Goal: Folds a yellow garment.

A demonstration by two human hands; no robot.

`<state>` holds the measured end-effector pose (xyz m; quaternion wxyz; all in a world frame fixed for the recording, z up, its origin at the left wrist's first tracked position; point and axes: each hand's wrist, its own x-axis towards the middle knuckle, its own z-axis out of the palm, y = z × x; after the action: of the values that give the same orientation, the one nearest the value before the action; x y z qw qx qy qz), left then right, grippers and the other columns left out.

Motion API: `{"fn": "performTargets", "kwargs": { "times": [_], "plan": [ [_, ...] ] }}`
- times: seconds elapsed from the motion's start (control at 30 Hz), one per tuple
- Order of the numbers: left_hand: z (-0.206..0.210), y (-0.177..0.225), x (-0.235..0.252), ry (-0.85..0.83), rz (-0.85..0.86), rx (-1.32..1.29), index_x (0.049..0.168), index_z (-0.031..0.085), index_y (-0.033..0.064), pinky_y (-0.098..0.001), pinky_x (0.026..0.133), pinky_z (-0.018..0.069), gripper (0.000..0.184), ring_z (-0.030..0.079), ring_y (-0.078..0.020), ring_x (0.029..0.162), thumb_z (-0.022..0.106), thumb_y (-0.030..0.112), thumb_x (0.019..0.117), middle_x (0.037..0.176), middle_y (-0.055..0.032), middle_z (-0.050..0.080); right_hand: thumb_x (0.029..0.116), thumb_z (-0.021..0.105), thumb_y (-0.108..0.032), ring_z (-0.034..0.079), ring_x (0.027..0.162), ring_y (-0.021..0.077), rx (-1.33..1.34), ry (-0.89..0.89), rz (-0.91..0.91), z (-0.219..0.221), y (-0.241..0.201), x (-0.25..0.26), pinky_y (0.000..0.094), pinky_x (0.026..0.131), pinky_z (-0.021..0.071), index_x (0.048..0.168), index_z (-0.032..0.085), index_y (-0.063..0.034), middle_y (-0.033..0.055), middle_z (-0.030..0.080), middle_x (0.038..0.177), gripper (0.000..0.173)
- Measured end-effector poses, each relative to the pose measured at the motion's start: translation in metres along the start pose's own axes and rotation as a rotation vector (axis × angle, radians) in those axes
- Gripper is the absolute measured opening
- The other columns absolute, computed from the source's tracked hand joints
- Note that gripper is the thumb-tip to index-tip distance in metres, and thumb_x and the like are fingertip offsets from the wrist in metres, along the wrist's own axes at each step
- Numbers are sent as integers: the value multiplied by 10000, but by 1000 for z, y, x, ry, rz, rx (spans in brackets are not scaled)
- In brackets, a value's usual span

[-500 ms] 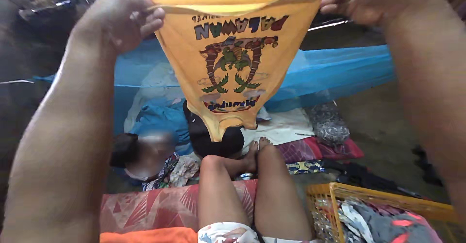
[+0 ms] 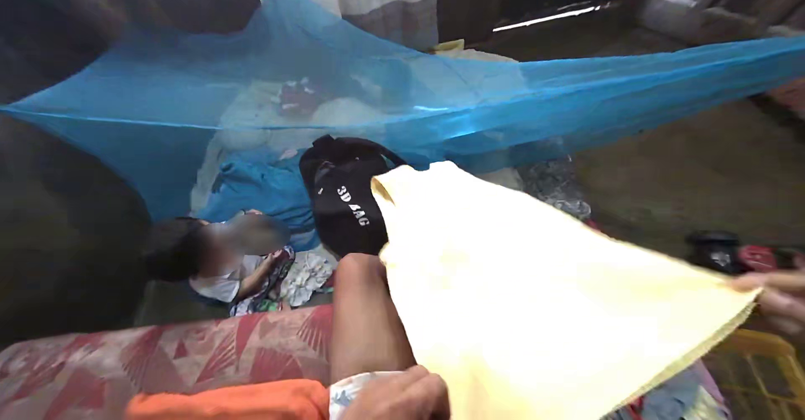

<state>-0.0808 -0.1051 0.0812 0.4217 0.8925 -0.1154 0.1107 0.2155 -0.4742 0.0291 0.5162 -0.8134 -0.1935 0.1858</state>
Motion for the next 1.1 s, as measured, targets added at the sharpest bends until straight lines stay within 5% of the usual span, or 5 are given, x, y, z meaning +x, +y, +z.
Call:
{"fn": "performTargets", "kwargs": {
  "times": [0.13, 0.27, 0.4, 0.73, 1.1],
  "plan": [
    [72, -36, 11, -79, 79, -91, 968, 809, 90, -340, 739, 512, 136, 626, -275, 814, 692, 141, 924, 832, -139, 658, 973, 653, -254, 520, 1331, 447, -319, -279, -80, 63, 7, -46, 561, 1095, 432, 1304, 579, 161, 355, 513, 1426, 536],
    [101, -41, 31, 69, 177, -192, 915, 802, 70, -322, 809, 484, 96, 612, -261, 861, 723, 93, 865, 838, -135, 658, 921, 727, -310, 600, 1287, 192, -39, -527, -326, 162, -47, -67, 328, 1128, 439, 1294, 614, 111, 222, 650, 1322, 574],
    [120, -56, 43, 312, 275, -274, 981, 716, 46, -262, 872, 488, 178, 610, -205, 899, 718, 219, 940, 869, -109, 634, 876, 633, -52, 710, 771, 119, -103, -320, -422, 190, -57, -62, 243, 770, 561, 932, 700, 99, 178, 729, 810, 174],
    [132, -157, 9, 119, -817, -673, 1390, 519, -92, -352, 935, 534, 441, 658, -211, 1068, 563, 150, 1025, 1323, -243, 603, 1027, 512, -49, 643, 1249, 171, -1, -571, -411, 128, -42, -50, 305, 1122, 462, 1119, 725, 49, 166, 739, 1171, 252],
    [72, -147, 37, 380, -677, -809, 873, 654, -58, -192, 885, 514, 91, 592, -2, 1023, 609, 7, 919, 1178, -62, 597, 1000, 595, -88, 613, 1117, -107, -164, 46, -465, 114, -48, -29, 145, 1011, 496, 1170, 732, -92, -140, 727, 1175, 218]
  ]
}}
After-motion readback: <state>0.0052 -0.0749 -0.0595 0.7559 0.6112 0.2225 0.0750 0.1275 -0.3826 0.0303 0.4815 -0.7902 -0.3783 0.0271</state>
